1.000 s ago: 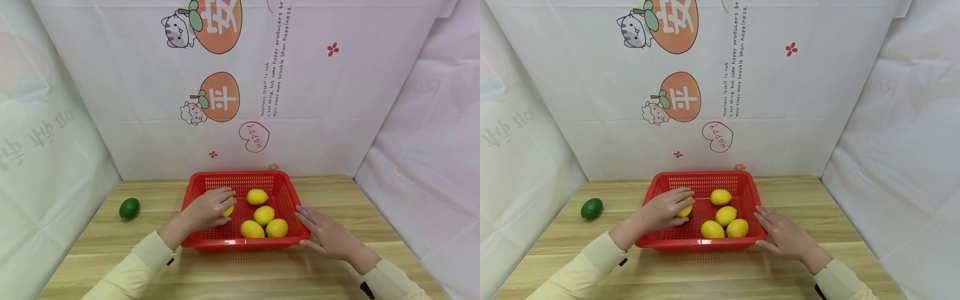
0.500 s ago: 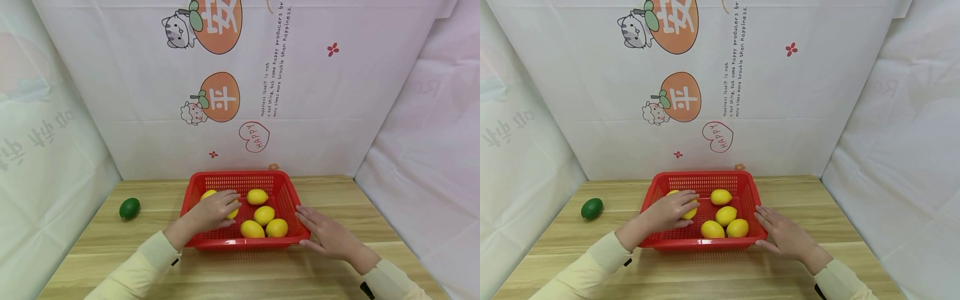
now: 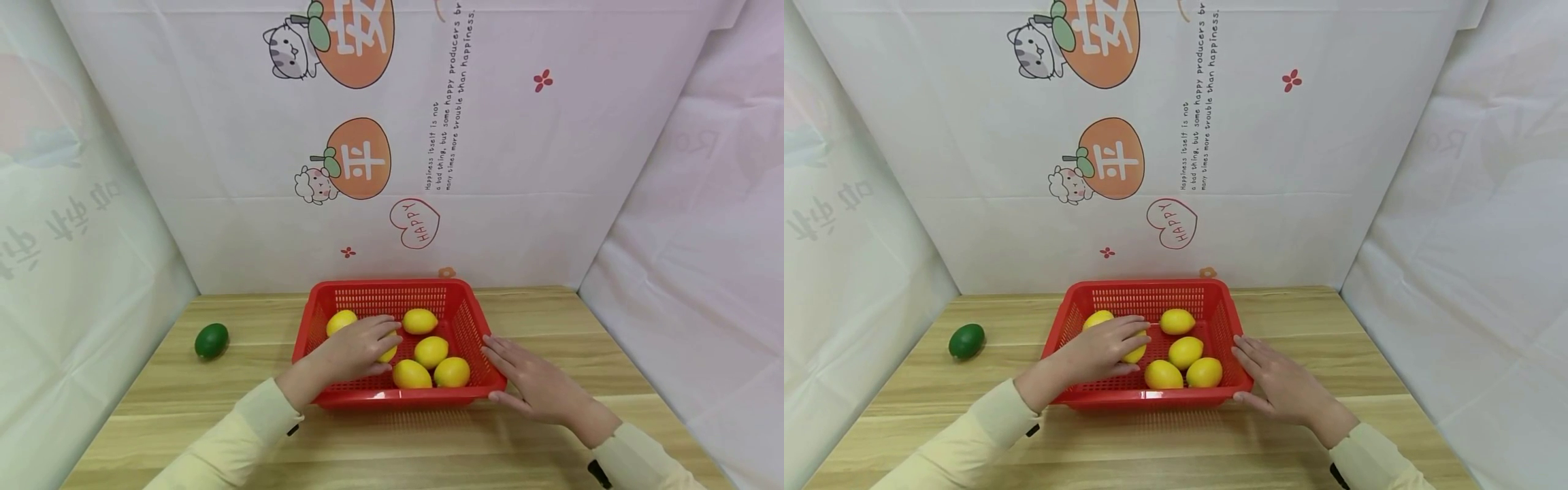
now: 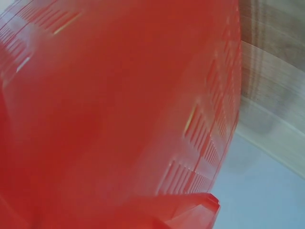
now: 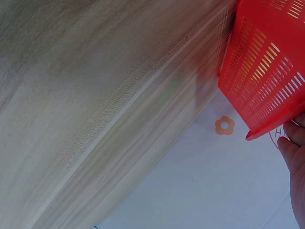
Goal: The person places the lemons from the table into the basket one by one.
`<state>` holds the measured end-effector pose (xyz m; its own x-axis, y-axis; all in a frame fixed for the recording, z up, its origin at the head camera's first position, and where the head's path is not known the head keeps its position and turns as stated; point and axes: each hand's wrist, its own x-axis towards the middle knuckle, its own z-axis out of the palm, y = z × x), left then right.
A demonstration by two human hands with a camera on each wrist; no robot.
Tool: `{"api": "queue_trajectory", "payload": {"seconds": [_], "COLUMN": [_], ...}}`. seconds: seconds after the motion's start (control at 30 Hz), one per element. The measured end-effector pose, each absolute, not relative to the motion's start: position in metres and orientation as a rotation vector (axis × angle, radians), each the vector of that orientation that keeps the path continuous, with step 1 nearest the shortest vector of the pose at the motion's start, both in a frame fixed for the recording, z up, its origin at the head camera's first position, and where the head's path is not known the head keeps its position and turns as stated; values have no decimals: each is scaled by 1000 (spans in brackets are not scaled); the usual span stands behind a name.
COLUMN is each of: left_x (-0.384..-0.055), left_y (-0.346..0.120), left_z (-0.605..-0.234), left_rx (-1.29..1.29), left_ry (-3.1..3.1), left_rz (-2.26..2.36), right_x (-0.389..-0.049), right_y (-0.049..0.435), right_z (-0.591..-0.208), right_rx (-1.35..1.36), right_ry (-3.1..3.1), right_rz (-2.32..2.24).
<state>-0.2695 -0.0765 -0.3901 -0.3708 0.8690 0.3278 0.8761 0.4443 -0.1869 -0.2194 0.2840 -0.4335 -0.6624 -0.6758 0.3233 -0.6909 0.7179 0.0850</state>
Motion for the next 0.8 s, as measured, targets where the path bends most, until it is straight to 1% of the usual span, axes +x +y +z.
{"api": "queue_trajectory", "payload": {"seconds": [0.8], "left_x": [-268], "left_y": [-70], "left_z": [-398], "left_rx": [-1496], "left_ry": [-2384], "left_rz": [17], "right_x": [-220], "right_y": [284], "right_z": [-436], "right_rx": [1049], "right_ry": [-2604], "right_rz": [61]}}
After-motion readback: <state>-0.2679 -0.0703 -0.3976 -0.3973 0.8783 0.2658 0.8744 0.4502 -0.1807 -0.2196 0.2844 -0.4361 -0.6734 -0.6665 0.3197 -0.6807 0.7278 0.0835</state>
